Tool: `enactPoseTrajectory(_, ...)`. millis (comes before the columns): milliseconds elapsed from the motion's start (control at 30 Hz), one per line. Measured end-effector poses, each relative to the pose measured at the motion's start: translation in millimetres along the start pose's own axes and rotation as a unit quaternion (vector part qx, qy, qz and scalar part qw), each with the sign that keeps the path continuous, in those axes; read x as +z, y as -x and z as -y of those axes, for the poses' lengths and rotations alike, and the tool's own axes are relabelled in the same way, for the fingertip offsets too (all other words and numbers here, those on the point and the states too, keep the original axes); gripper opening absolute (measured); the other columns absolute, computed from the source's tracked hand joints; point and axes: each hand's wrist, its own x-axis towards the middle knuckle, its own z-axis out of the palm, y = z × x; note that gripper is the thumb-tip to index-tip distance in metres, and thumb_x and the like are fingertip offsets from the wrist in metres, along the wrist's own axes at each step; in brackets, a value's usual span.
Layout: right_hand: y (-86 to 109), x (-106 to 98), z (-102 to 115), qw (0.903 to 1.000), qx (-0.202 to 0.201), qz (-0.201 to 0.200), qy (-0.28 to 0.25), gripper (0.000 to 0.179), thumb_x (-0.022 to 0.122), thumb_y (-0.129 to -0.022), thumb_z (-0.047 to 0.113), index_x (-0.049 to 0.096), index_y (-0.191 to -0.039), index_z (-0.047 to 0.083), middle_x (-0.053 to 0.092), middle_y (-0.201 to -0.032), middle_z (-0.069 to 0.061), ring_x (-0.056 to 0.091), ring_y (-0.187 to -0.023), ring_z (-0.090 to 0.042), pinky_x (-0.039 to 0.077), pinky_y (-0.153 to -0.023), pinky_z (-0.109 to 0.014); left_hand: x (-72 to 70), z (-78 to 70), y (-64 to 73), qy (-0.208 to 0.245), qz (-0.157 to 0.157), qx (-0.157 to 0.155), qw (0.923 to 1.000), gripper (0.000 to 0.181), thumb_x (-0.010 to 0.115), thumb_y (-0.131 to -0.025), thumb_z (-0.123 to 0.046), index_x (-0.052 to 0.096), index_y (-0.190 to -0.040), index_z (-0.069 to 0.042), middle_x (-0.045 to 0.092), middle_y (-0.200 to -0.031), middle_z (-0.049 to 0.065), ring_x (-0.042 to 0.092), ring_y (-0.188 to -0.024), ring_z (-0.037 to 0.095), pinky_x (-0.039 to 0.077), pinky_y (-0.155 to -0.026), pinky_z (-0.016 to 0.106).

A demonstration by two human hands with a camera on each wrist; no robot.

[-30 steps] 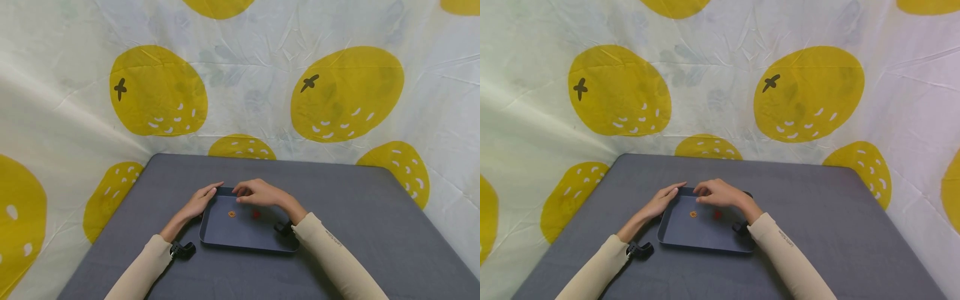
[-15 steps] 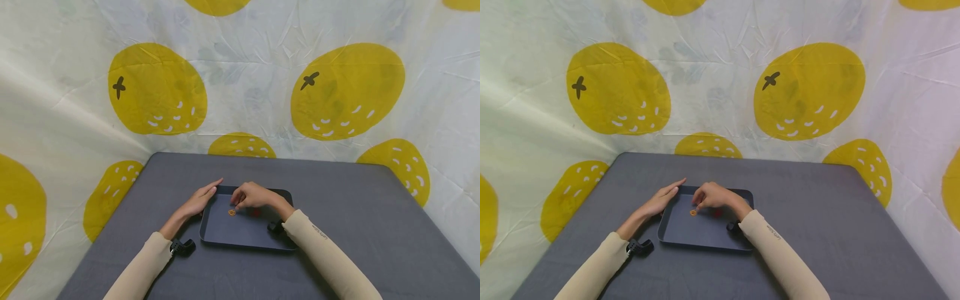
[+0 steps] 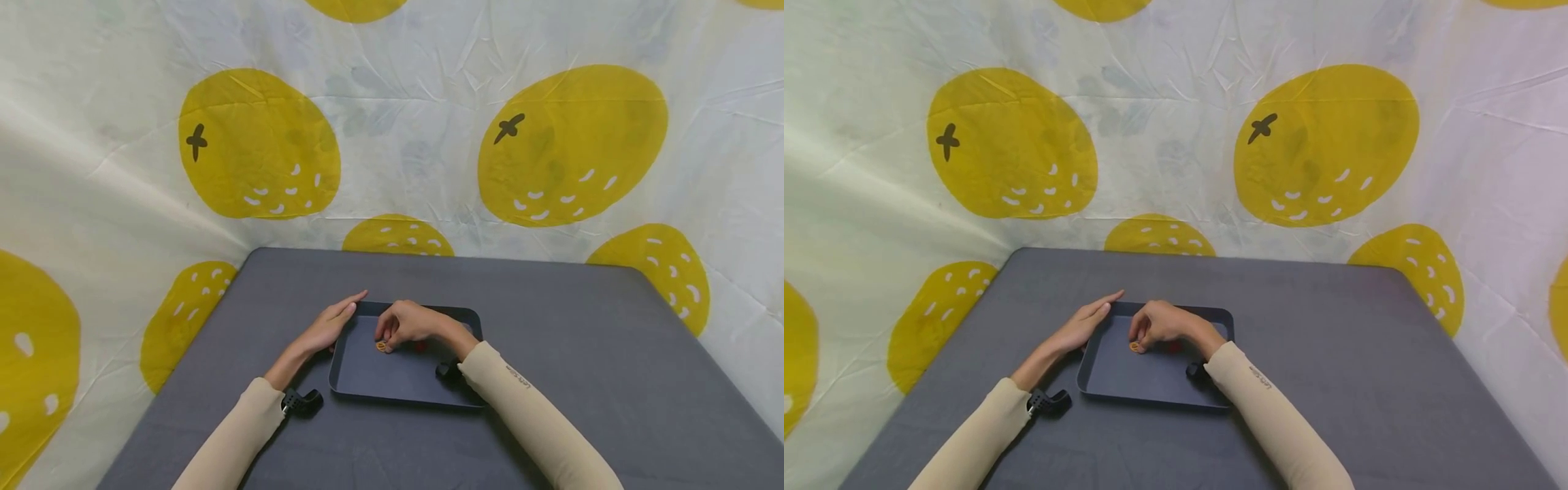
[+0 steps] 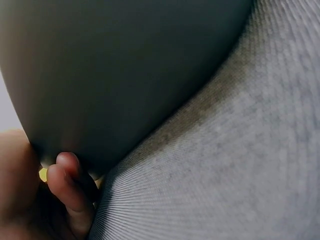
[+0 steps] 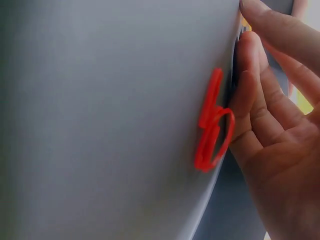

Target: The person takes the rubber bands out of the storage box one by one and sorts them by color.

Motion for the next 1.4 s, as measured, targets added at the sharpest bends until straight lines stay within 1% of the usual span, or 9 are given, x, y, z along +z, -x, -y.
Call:
enactPoseTrajectory(267, -0.3, 1.3, 0.9, 0.9999, 0.005, -0.009, 0.010, 0.008, 0.079, -0.090, 0.010, 0.082, -0.096, 0.016, 0.077, -0.087, 0.004, 0.068, -0.073, -0.005, 0.058, -0.068, -0.023, -1.8, -1.7, -0.2, -0.002, 0.000, 0.002, 1.0000, 0.049, 0.034, -0.113, -0.046, 0.040, -0.161, -0.033, 0.044, -0.160, 0.014, 0.040, -0.038, 0.015, 0.045, -0.041, 0.037)
enactPoseTrajectory(467, 0.4, 0.5, 1.0, 0.9998, 0.004, -0.015, 0.011, 0.005, 0.079, -0.092, 0.014, 0.082, -0.096, 0.016, 0.078, -0.089, 0.004, 0.069, -0.074, -0.005, 0.059, -0.069, -0.023, -2.4, -0.8, -2.1, 0.003, 0.002, 0.006, 1.0000, 0.050, 0.034, -0.113, -0.044, 0.039, -0.161, -0.029, 0.043, -0.162, 0.014, 0.039, -0.037, 0.017, 0.044, -0.040, 0.037)
enactPoseTrajectory(567, 0.9, -0.4, 0.1, 0.9998, 0.009, -0.017, 0.007, 0.006, 0.079, -0.092, 0.013, 0.082, -0.097, 0.015, 0.079, -0.092, 0.002, 0.070, -0.075, -0.005, 0.059, -0.070, -0.022, -3.1, -4.0, -0.6, 0.006, 0.008, 0.000, 1.0000, 0.050, 0.034, -0.114, -0.040, 0.037, -0.163, -0.026, 0.041, -0.162, 0.016, 0.039, -0.036, 0.017, 0.044, -0.040, 0.038)
enactPoseTrajectory(767, 2.7, -2.9, 0.5, 0.9997, 0.023, -0.011, -0.002, 0.014, 0.077, -0.092, 0.007, 0.081, -0.104, 0.012, 0.079, -0.091, 0.000, 0.072, -0.078, -0.005, 0.060, -0.071, -0.022, -2.1, -3.8, -0.3, 0.005, -0.001, -0.004, 1.0000, 0.048, 0.035, -0.114, -0.041, 0.040, -0.161, -0.030, 0.044, -0.160, 0.015, 0.040, -0.037, 0.016, 0.044, -0.040, 0.037)
enactPoseTrajectory(800, 2.7, -3.2, 1.4, 0.9997, 0.023, -0.011, -0.003, 0.015, 0.078, -0.092, 0.007, 0.081, -0.105, 0.011, 0.079, -0.091, 0.000, 0.072, -0.078, -0.006, 0.060, -0.071, -0.022, -1.6, -0.6, -1.7, 0.005, -0.005, -0.002, 1.0000, 0.048, 0.035, -0.114, -0.042, 0.040, -0.160, -0.032, 0.044, -0.160, 0.014, 0.039, -0.037, 0.016, 0.044, -0.040, 0.037)
enactPoseTrajectory(1000, -2.8, -0.1, 3.6, 0.9994, 0.004, -0.023, 0.027, 0.017, 0.083, -0.089, 0.017, 0.081, -0.106, 0.013, 0.078, -0.090, 0.003, 0.069, -0.077, -0.004, 0.058, -0.071, -0.022, -2.6, -3.0, 0.0, 0.003, -0.003, -0.001, 1.0000, 0.047, 0.033, -0.115, -0.037, 0.039, -0.161, -0.032, 0.046, -0.159, 0.016, 0.039, -0.037, 0.017, 0.044, -0.041, 0.037)
enactPoseTrajectory(1167, -5.6, 3.4, 4.8, 0.9987, 0.006, -0.024, 0.044, 0.010, 0.084, -0.089, 0.019, 0.083, -0.099, 0.018, 0.077, -0.088, 0.006, 0.068, -0.075, -0.003, 0.057, -0.069, -0.022, -2.2, -0.7, 0.2, 0.002, 0.001, 0.002, 1.0000, 0.047, 0.032, -0.115, -0.039, 0.039, -0.161, -0.033, 0.050, -0.154, 0.018, 0.040, -0.037, 0.016, 0.045, -0.041, 0.037)
enactPoseTrajectory(1233, -5.5, 3.9, 5.6, 0.9986, 0.008, -0.022, 0.048, 0.006, 0.083, -0.090, 0.019, 0.083, -0.096, 0.019, 0.077, -0.088, 0.007, 0.068, -0.074, -0.003, 0.057, -0.068, -0.022, -1.9, 0.5, -0.3, 0.005, 0.001, -0.001, 1.0000, 0.047, 0.033, -0.114, -0.041, 0.039, -0.161, -0.034, 0.057, -0.145, 0.023, 0.039, -0.037, 0.016, 0.045, -0.040, 0.037)
enactPoseTrajectory(1400, -4.4, 4.4, 5.6, 0.9991, 0.008, -0.022, 0.034, 0.006, 0.079, -0.092, 0.013, 0.082, -0.094, 0.018, 0.078, -0.090, 0.006, 0.069, -0.074, -0.004, 0.058, -0.068, -0.023, -1.5, 1.2, 0.4, 0.002, -0.003, -0.009, 1.0000, 0.047, 0.034, -0.113, -0.045, 0.040, -0.160, -0.037, 0.061, -0.139, 0.020, 0.040, -0.037, 0.017, 0.045, -0.040, 0.037)
